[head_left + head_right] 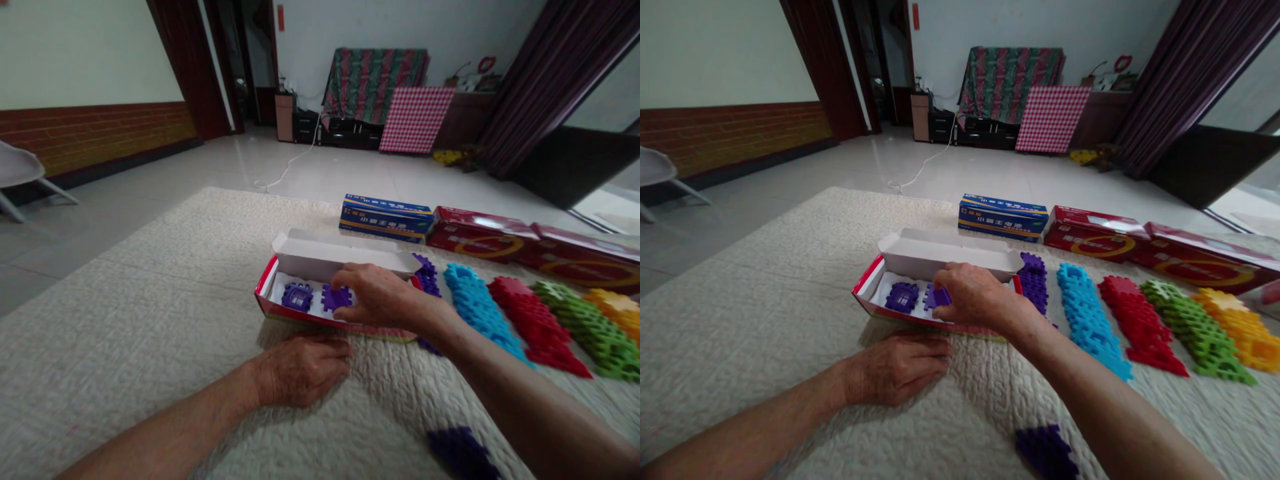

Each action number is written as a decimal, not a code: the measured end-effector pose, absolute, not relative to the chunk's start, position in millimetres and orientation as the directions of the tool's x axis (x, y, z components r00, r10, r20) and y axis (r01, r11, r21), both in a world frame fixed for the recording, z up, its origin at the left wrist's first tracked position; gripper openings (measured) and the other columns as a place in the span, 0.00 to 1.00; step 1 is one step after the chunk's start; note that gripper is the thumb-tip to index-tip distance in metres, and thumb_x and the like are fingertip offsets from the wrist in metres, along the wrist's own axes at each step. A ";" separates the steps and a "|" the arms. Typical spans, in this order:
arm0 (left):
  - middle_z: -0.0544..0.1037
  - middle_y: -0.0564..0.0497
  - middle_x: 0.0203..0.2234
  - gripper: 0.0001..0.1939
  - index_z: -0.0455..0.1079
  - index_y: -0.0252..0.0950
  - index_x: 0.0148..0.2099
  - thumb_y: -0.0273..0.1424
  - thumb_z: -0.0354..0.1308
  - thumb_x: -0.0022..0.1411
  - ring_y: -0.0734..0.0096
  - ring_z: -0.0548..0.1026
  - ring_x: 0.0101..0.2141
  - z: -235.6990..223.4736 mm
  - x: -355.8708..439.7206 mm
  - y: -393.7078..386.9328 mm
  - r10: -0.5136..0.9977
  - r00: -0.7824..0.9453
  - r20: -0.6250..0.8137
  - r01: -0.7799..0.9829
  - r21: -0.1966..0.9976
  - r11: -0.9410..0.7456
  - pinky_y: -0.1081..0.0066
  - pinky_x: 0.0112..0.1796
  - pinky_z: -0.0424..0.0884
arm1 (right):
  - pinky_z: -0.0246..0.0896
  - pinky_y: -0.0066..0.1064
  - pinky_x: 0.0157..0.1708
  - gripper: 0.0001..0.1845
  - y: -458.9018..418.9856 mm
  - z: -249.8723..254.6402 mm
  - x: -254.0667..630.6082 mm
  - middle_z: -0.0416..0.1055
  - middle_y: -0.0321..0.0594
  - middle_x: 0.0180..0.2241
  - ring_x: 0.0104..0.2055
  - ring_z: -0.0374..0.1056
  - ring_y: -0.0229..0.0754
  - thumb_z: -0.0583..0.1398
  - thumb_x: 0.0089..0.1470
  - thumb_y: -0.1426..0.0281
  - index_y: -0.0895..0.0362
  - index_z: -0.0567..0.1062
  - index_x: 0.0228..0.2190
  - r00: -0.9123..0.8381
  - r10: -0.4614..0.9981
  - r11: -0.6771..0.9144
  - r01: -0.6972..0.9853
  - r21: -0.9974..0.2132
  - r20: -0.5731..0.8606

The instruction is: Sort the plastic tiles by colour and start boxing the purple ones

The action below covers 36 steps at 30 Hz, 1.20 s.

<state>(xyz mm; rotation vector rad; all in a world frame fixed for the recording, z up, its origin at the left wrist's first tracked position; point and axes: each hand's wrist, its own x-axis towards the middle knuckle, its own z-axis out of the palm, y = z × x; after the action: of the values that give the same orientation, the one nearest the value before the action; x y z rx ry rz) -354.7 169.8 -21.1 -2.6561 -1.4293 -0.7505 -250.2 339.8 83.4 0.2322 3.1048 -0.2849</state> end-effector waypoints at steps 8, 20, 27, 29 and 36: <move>0.78 0.43 0.44 0.08 0.72 0.32 0.42 0.24 0.51 0.65 0.68 0.76 0.47 -18.9 -354.3 169.9 0.792 0.465 0.396 0.798 0.200 -0.569 0.70 0.51 0.73 | 0.63 0.33 0.35 0.17 337.2 79.6 -258.0 0.76 0.45 0.39 0.38 0.71 0.46 0.65 0.50 0.62 0.57 0.77 0.41 -0.987 0.150 0.978 0.156 -0.137 -0.052; 0.78 0.43 0.47 0.12 0.72 0.31 0.46 0.24 0.49 0.66 0.68 0.75 0.50 -17.0 -353.5 169.1 0.791 0.426 0.440 0.781 0.263 -0.567 0.68 0.54 0.71 | 0.61 0.29 0.31 0.09 379.7 110.9 -178.4 0.75 0.39 0.29 0.29 0.69 0.36 0.58 0.56 0.68 0.58 0.78 0.30 -0.854 0.369 0.909 0.250 -0.333 0.367; 0.78 0.43 0.46 0.13 0.72 0.31 0.48 0.23 0.49 0.66 0.66 0.74 0.51 -17.6 -355.2 170.7 0.760 0.433 0.484 0.771 0.238 -0.591 0.67 0.52 0.74 | 0.62 0.31 0.33 0.08 396.1 85.7 -106.0 0.75 0.38 0.30 0.31 0.69 0.38 0.58 0.54 0.71 0.56 0.78 0.31 -0.801 0.566 0.814 0.504 -0.287 0.198; 0.78 0.43 0.47 0.13 0.72 0.32 0.48 0.23 0.49 0.66 0.66 0.74 0.51 -18.5 -355.6 170.5 0.763 0.439 0.475 0.776 0.228 -0.588 0.68 0.52 0.73 | 0.63 0.32 0.36 0.08 386.0 73.3 -97.0 0.75 0.40 0.34 0.34 0.70 0.40 0.58 0.56 0.70 0.56 0.78 0.35 -0.800 0.576 0.808 0.524 -0.271 0.168; 0.78 0.44 0.48 0.14 0.73 0.33 0.48 0.23 0.49 0.66 0.66 0.74 0.52 -21.5 -357.9 169.0 0.758 0.442 0.480 0.785 0.203 -0.586 0.69 0.54 0.72 | 0.61 0.32 0.35 0.14 364.0 50.4 -93.6 0.72 0.45 0.41 0.39 0.70 0.44 0.58 0.58 0.67 0.56 0.76 0.45 -0.734 0.677 0.734 0.667 -0.126 0.055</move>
<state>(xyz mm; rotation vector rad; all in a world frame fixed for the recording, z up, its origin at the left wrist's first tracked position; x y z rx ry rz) -357.9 169.0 -21.5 -2.6250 -1.4060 -0.8334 -93.6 364.0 50.4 1.1714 3.0154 -0.1584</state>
